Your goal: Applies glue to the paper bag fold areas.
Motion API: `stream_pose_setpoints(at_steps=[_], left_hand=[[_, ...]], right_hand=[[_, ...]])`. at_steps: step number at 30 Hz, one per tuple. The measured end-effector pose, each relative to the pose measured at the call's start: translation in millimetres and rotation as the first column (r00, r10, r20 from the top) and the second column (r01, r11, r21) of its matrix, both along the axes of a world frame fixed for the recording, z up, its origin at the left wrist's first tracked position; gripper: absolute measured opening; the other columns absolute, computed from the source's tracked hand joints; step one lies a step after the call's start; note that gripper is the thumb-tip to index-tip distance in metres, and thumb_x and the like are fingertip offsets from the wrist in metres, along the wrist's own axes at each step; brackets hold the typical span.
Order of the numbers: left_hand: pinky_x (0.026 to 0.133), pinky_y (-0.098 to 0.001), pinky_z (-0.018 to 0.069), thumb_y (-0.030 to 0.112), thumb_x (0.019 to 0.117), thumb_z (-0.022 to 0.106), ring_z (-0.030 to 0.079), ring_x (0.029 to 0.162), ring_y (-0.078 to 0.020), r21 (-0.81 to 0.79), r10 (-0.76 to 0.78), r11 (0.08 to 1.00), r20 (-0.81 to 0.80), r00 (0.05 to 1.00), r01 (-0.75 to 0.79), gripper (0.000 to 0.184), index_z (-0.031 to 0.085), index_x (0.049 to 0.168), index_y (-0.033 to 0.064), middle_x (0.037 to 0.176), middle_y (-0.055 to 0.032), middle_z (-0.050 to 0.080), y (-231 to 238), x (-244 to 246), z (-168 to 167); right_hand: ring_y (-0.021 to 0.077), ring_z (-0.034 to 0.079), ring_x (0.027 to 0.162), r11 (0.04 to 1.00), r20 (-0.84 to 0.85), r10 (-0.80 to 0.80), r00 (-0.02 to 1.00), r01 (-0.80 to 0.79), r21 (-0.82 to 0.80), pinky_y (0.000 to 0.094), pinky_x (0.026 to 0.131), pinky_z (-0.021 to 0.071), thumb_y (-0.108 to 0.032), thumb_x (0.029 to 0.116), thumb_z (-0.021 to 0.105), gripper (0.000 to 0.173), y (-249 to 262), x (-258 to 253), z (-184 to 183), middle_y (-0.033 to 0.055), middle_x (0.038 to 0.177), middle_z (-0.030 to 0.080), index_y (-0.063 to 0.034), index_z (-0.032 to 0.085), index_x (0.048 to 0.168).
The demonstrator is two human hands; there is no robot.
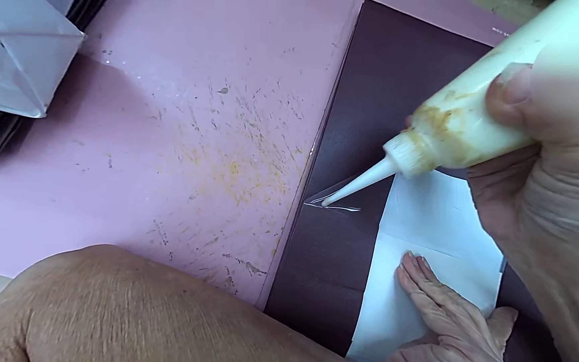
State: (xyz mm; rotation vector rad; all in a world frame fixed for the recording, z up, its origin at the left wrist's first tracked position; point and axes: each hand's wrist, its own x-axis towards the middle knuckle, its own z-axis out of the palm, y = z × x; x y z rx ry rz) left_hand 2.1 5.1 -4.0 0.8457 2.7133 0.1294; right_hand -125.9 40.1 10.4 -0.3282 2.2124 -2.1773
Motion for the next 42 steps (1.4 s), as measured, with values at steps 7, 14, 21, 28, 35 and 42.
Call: stream_pose_setpoints(at_steps=[7,14,21,28,35,42], left_hand=[[0.092,-0.0545,0.0517,0.004,0.1045,0.038,0.069,0.104,-0.0514,-0.072,0.013,0.997,-0.295,0.955,-0.036,0.046,0.065,0.14,0.0173,0.108,-0.0283,0.073,-6.8,11.6,1.4],[0.086,-0.0582,0.0531,0.016,0.1068,0.037,0.069,0.101,-0.0526,-0.039,0.016,0.999,-0.35,0.936,-0.032,0.047,0.052,0.151,0.0209,0.107,-0.0308,0.071,-4.4,15.2,-13.4],[0.088,-0.0593,0.0522,0.004,0.1012,0.044,0.069,0.096,-0.0529,0.016,0.06,0.998,-0.451,0.89,-0.059,0.05,0.058,0.146,0.0207,0.095,-0.0288,0.072,-8.0,20.0,-20.5],[0.084,-0.0673,0.0507,-0.003,0.1012,0.042,0.066,0.085,-0.0601,0.082,0.048,0.997,-0.509,0.859,-0.008,0.052,0.054,0.149,0.0141,0.089,-0.0356,0.067,-11.0,20.3,-27.0],[0.078,-0.062,0.054,-0.003,0.1015,0.038,0.067,0.08,-0.0587,-0.011,0.006,1.0,-0.575,0.818,-0.015,0.055,0.053,0.15,0.0179,0.081,-0.0332,0.067,-8.3,20.6,-28.0],[0.077,-0.056,0.056,-0.003,0.1019,0.039,0.069,0.086,-0.0564,0.058,-0.031,0.995,-0.549,0.835,0.075,0.053,0.053,0.15,0.0137,0.096,-0.039,0.066,-27.7,20.4,-20.9]], right_hand=[[0.0207,0.076,0.088,0.996,-0.019,0.087,0.996,-0.087,-0.022,0.0342,0.075,0.0667,-0.013,0.0908,0.076,0.026,3.0,10.0,7.5,0.0036,0.099,0.073,-0.0113,0.059,0.111],[0.0216,0.075,0.092,0.999,-0.23,-0.018,0.973,0.028,0.04,0.0352,0.078,0.0657,-0.018,0.0838,0.083,0.045,46.5,-14.0,-3.4,0.0046,0.104,0.072,-0.0093,0.054,0.117],[0.0321,0.073,0.098,1.0,-0.287,0.015,0.958,-0.012,0.012,0.0469,0.081,0.0644,-0.019,0.082,0.084,0.052,62.5,15.3,2.1,0.0143,0.111,0.071,-0.0058,0.055,0.123],[0.0336,0.072,0.103,0.966,-0.33,-0.247,0.911,0.257,-0.014,0.048,0.088,0.0628,-0.029,0.0842,0.082,0.058,163.4,26.0,26.9,0.0143,0.115,0.07,-0.0105,0.048,0.127],[0.0156,0.075,0.087,0.887,-0.409,-0.374,0.832,0.45,0.106,0.0376,0.074,0.0661,-0.02,0.0718,0.086,0.051,177.4,44.6,19.6,-0.0053,0.098,0.074,-0.0199,0.057,0.113],[0.0129,0.074,0.087,0.919,-0.448,-0.336,0.828,0.393,0.036,0.0319,0.073,0.0652,-0.015,0.0751,0.084,0.045,162.9,38.0,14.2,-0.0051,0.098,0.073,-0.0171,0.06,0.113]])
